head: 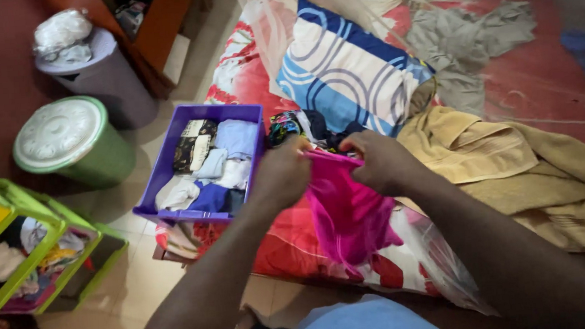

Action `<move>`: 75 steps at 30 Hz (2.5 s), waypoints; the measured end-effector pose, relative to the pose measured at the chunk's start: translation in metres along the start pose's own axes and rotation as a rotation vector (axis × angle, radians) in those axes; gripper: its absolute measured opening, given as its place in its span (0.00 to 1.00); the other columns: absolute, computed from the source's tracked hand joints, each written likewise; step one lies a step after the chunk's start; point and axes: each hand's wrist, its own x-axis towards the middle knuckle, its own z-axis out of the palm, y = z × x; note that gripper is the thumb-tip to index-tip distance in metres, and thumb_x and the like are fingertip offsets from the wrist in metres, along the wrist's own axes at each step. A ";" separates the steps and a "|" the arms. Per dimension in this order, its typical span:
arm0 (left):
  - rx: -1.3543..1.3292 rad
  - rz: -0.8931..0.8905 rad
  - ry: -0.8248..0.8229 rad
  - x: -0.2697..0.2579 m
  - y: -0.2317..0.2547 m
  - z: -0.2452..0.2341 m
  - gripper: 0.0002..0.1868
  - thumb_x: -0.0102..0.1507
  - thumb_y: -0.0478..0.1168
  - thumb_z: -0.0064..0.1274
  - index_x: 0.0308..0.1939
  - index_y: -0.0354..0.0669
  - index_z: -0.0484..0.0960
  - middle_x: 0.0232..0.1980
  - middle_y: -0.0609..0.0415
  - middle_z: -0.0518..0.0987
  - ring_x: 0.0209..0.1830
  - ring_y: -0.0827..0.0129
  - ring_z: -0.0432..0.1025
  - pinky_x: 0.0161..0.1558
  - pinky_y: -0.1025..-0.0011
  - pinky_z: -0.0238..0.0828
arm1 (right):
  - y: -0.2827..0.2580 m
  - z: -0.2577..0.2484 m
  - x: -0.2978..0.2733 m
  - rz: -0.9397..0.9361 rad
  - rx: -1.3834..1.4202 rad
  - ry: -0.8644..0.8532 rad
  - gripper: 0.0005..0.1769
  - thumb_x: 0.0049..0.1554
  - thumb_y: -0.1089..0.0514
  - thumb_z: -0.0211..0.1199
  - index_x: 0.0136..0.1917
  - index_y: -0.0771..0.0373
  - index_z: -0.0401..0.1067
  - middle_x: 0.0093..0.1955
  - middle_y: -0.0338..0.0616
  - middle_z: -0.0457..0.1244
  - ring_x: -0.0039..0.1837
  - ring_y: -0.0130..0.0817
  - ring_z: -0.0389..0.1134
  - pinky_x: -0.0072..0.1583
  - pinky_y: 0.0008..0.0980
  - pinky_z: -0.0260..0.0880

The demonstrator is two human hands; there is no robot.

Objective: Folding clothes and placing them in a storage bin on a bed.

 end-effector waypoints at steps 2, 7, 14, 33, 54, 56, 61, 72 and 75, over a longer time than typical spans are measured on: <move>0.010 -0.006 0.079 0.006 -0.007 -0.022 0.11 0.63 0.43 0.49 0.43 0.41 0.79 0.39 0.37 0.82 0.42 0.39 0.76 0.44 0.44 0.70 | 0.037 0.012 -0.008 0.046 -0.125 0.126 0.22 0.44 0.59 0.71 0.55 0.60 0.76 0.50 0.48 0.69 0.53 0.43 0.70 0.54 0.38 0.70; 0.074 -0.174 0.214 0.001 -0.022 -0.072 0.14 0.66 0.46 0.44 0.42 0.39 0.79 0.37 0.35 0.81 0.39 0.38 0.76 0.44 0.42 0.68 | 0.114 0.029 -0.017 0.386 -0.222 0.279 0.14 0.48 0.59 0.70 0.50 0.58 0.80 0.49 0.51 0.70 0.54 0.48 0.72 0.55 0.44 0.71; -0.065 -0.274 0.221 -0.002 -0.061 -0.064 0.14 0.64 0.42 0.44 0.40 0.36 0.81 0.39 0.35 0.80 0.40 0.42 0.75 0.43 0.47 0.72 | 0.084 -0.024 -0.008 0.580 0.626 0.105 0.12 0.53 0.63 0.66 0.52 0.65 0.76 0.34 0.44 0.67 0.32 0.35 0.67 0.36 0.34 0.67; 0.014 -0.246 0.207 -0.008 -0.042 -0.129 0.13 0.68 0.47 0.54 0.46 0.40 0.82 0.35 0.48 0.81 0.32 0.61 0.78 0.36 0.62 0.72 | 0.038 -0.084 0.009 0.320 1.157 0.299 0.08 0.65 0.60 0.50 0.53 0.64 0.67 0.38 0.46 0.65 0.35 0.35 0.67 0.40 0.36 0.72; -0.635 -0.443 -0.180 -0.001 -0.039 -0.164 0.09 0.67 0.39 0.50 0.44 0.34 0.76 0.30 0.52 0.77 0.24 0.69 0.76 0.24 0.71 0.70 | -0.013 -0.109 0.019 0.390 0.643 -0.043 0.18 0.66 0.55 0.47 0.53 0.72 0.70 0.49 0.54 0.71 0.49 0.45 0.74 0.54 0.42 0.77; -0.642 -0.405 -0.276 0.000 -0.026 -0.174 0.09 0.67 0.39 0.50 0.44 0.33 0.76 0.30 0.51 0.79 0.26 0.68 0.77 0.26 0.71 0.73 | -0.011 -0.120 0.015 0.372 0.608 -0.113 0.18 0.65 0.56 0.47 0.52 0.72 0.71 0.48 0.55 0.71 0.48 0.44 0.75 0.54 0.43 0.78; -0.692 -0.118 -0.433 0.035 -0.003 -0.188 0.12 0.69 0.40 0.52 0.43 0.30 0.78 0.34 0.46 0.83 0.31 0.64 0.79 0.36 0.66 0.79 | -0.007 -0.146 0.031 0.345 0.575 -0.308 0.19 0.61 0.54 0.51 0.49 0.73 0.74 0.47 0.61 0.72 0.49 0.47 0.78 0.54 0.45 0.80; -1.336 -0.207 -0.611 -0.040 -0.212 0.056 0.21 0.80 0.48 0.50 0.55 0.26 0.77 0.49 0.43 0.81 0.49 0.59 0.77 0.57 0.60 0.72 | 0.085 0.077 0.013 0.495 1.480 -0.245 0.21 0.58 0.52 0.60 0.65 0.56 0.71 0.57 0.38 0.68 0.59 0.33 0.69 0.65 0.41 0.68; -1.554 -0.680 -0.293 -0.032 -0.111 -0.009 0.19 0.65 0.46 0.46 0.54 0.38 0.80 0.48 0.50 0.84 0.47 0.67 0.79 0.52 0.65 0.76 | 0.092 0.071 0.014 0.483 1.274 -0.237 0.27 0.59 0.43 0.57 0.62 0.64 0.74 0.55 0.43 0.73 0.54 0.31 0.74 0.60 0.34 0.73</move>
